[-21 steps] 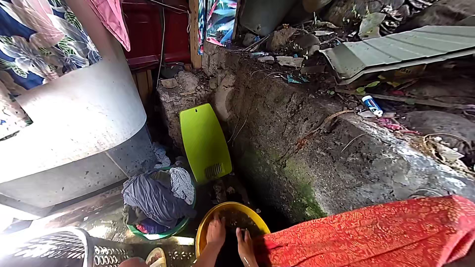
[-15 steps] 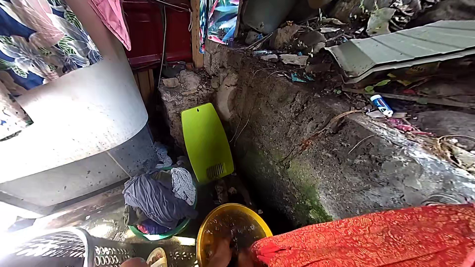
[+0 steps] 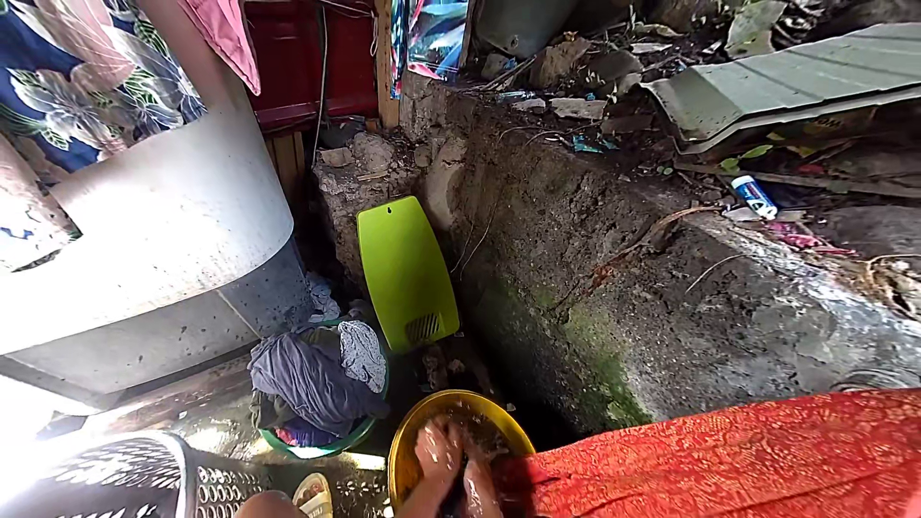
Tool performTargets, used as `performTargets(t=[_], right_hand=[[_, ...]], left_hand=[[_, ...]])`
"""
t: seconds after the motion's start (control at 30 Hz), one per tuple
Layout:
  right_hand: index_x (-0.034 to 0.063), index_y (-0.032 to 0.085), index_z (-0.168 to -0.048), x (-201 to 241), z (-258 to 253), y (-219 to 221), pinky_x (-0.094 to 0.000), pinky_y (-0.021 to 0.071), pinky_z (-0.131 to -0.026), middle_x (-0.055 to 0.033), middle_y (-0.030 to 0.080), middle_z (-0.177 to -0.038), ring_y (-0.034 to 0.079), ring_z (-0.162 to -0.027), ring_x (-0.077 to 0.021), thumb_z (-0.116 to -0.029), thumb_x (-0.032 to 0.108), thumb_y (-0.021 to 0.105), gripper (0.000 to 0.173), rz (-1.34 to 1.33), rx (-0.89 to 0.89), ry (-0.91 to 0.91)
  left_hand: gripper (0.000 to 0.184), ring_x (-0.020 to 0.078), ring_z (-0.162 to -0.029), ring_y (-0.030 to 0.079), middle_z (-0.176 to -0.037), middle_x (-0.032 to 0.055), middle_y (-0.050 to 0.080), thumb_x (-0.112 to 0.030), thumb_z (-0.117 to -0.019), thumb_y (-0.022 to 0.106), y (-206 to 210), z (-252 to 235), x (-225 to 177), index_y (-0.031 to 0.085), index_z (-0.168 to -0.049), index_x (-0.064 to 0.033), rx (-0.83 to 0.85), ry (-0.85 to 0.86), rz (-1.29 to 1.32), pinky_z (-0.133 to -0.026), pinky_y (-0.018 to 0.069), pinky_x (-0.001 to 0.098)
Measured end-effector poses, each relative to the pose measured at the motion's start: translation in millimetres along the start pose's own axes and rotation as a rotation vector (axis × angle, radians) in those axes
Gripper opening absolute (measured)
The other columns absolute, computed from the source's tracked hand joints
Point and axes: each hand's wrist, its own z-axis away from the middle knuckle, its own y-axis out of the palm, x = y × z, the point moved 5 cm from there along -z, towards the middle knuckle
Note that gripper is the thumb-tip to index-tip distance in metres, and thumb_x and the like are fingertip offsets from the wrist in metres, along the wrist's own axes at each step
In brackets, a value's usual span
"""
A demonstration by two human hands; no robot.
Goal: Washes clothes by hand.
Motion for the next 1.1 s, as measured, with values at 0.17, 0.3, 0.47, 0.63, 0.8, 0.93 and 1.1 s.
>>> performTargets(t=[0.17, 0.3, 0.47, 0.63, 0.8, 0.93, 1.1], right_hand=[[-0.0116, 0.054, -0.135, 52.2, 35.2, -3.5, -0.0339, 0.0453, -0.105, -0.0248, 0.06, -0.134, 0.06, -0.12, -0.0227, -0.1109, 0.009, 0.037, 0.036, 0.253, 0.072, 0.093], [-0.0113, 0.047, -0.142, 48.4, 31.1, -18.8, -0.0328, 0.0416, -0.109, -0.025, 0.054, -0.143, 0.055, -0.127, -0.021, -0.1122, 0.016, 0.036, 0.042, 0.127, 0.033, 0.054], [-0.009, 0.049, -0.141, 66.2, -1.2, -50.5, -0.0461, 0.0339, -0.117, -0.0271, 0.048, -0.148, 0.045, -0.139, -0.0316, -0.1087, 0.014, 0.045, 0.04, 0.167, -0.098, -0.316], [-0.0127, 0.055, -0.134, 53.0, -0.4, -61.5, -0.0482, 0.044, -0.111, -0.0331, 0.058, -0.135, 0.057, -0.127, -0.0413, -0.104, 0.006, 0.053, 0.035, 0.651, 0.039, -0.322], [0.002, 0.061, -0.138, 1.2, 7.0, -74.5, -0.0599, 0.0421, -0.111, -0.0254, 0.06, -0.139, 0.056, -0.132, -0.0413, -0.0924, 0.02, 0.073, 0.05, 1.303, 0.388, 0.04], [-0.0084, 0.052, -0.142, -17.3, 7.4, -82.1, -0.06, 0.038, -0.115, -0.0322, 0.055, -0.141, 0.05, -0.136, -0.0449, -0.0813, 0.032, 0.087, 0.081, 1.248, 0.404, 0.042], [-0.0071, 0.055, -0.138, 14.2, 32.0, -62.9, -0.0501, 0.0408, -0.116, -0.0279, 0.061, -0.136, 0.056, -0.132, -0.0355, -0.0907, 0.033, 0.079, 0.066, 0.88, 0.3, -0.111]], left_hand=[[0.031, 0.0392, -0.109, 0.07, -0.112, 0.0207, 0.073, -0.026, -0.1032, 0.053, -0.1, 35.4, -30.1, 0.073, -0.116, -0.0053, 0.093, 0.092, -0.082, -0.093, 0.0532, 0.0598], [0.032, 0.0399, -0.089, 0.074, -0.09, 0.0208, 0.075, -0.025, -0.0981, 0.056, 7.9, 57.6, -25.1, 0.075, -0.096, 0.0005, -0.07, 0.415, 0.001, -0.077, 0.0563, 0.0613], [0.047, 0.0341, -0.143, 0.047, -0.15, 0.0121, 0.056, -0.032, -0.1052, 0.055, -37.4, -6.1, 5.4, 0.055, -0.147, -0.01, 0.068, 0.301, -0.312, -0.113, 0.0408, 0.0549], [0.046, 0.0472, -0.136, 0.05, -0.142, 0.0274, 0.057, -0.022, -0.0994, 0.064, -3.1, 60.3, 35.3, 0.058, -0.139, 0.0018, 0.504, 0.028, -0.674, -0.11, 0.0399, 0.0652], [0.054, 0.0421, -0.136, 0.052, -0.142, 0.0292, 0.056, -0.033, -0.1013, 0.065, 17.3, 39.2, 38.7, 0.058, -0.138, 0.0061, 0.542, 0.13, -0.227, -0.114, 0.0407, 0.0576], [0.039, 0.0309, -0.127, 0.06, -0.132, 0.0243, 0.064, -0.019, -0.1014, 0.064, -61.7, 70.8, -89.0, 0.063, -0.131, 0.0063, 0.498, 0.441, 0.236, -0.112, 0.0448, 0.0485], [0.024, 0.0113, -0.093, 0.063, -0.104, 0.0095, 0.066, -0.009, -0.1046, 0.055, -174.3, 135.0, -200.7, 0.061, -0.123, 0.0048, 0.376, 0.521, 0.726, -0.087, 0.0543, 0.0314]])
